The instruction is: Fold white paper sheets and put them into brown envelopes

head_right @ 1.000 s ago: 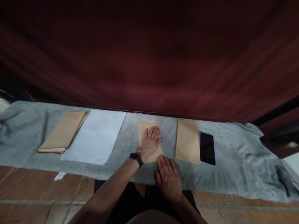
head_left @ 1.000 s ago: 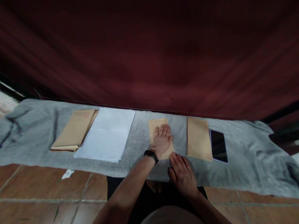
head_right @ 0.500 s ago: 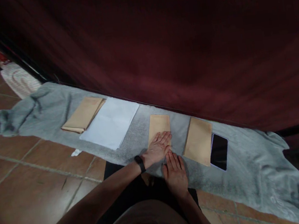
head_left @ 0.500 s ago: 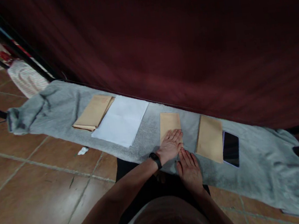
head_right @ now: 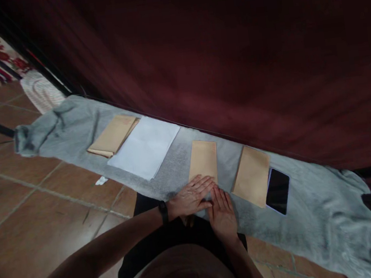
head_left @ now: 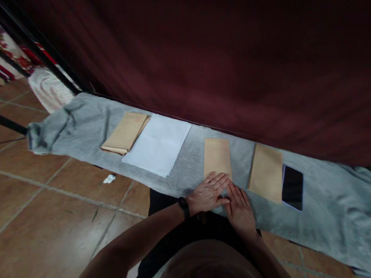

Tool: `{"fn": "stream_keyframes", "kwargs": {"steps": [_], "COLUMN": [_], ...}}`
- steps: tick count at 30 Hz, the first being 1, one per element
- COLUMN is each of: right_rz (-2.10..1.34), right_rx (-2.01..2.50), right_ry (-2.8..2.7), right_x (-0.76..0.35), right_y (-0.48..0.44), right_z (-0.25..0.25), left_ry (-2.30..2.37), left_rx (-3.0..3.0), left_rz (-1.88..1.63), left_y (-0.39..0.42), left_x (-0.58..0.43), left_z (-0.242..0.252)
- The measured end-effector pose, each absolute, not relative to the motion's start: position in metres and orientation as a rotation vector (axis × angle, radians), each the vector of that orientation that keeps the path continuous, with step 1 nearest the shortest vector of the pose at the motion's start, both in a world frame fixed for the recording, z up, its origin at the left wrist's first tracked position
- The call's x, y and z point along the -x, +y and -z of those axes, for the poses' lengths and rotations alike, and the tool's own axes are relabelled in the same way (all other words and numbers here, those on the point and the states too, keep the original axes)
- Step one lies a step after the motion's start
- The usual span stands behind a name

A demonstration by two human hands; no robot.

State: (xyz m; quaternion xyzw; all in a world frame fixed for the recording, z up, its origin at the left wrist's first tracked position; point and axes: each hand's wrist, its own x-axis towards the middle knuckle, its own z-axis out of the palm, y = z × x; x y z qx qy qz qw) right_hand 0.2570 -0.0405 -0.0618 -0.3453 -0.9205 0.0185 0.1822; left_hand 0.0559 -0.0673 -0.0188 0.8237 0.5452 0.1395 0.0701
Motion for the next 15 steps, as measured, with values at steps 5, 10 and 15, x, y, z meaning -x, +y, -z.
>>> {"fn": "stream_keyframes", "kwargs": {"steps": [5, 10, 15], "right_rz": [-0.075, -0.094, -0.129], "right_rx": [0.946, 0.955, 0.972], "right_ry": [-2.608, -2.587, -2.531], "right_x": [-0.259, -0.259, -0.259], "right_y": [-0.038, -0.037, -0.037], "right_z": [0.062, 0.060, 0.058], "left_ry": [1.602, 1.542, 1.524], "left_rx": [-2.487, -2.488, -2.470], "left_rz": [-0.432, -0.395, -0.351], "left_y": [-0.075, -0.083, -0.091], "left_x": [-0.052, -0.045, -0.036], "left_z": [0.023, 0.018, 0.012]}}
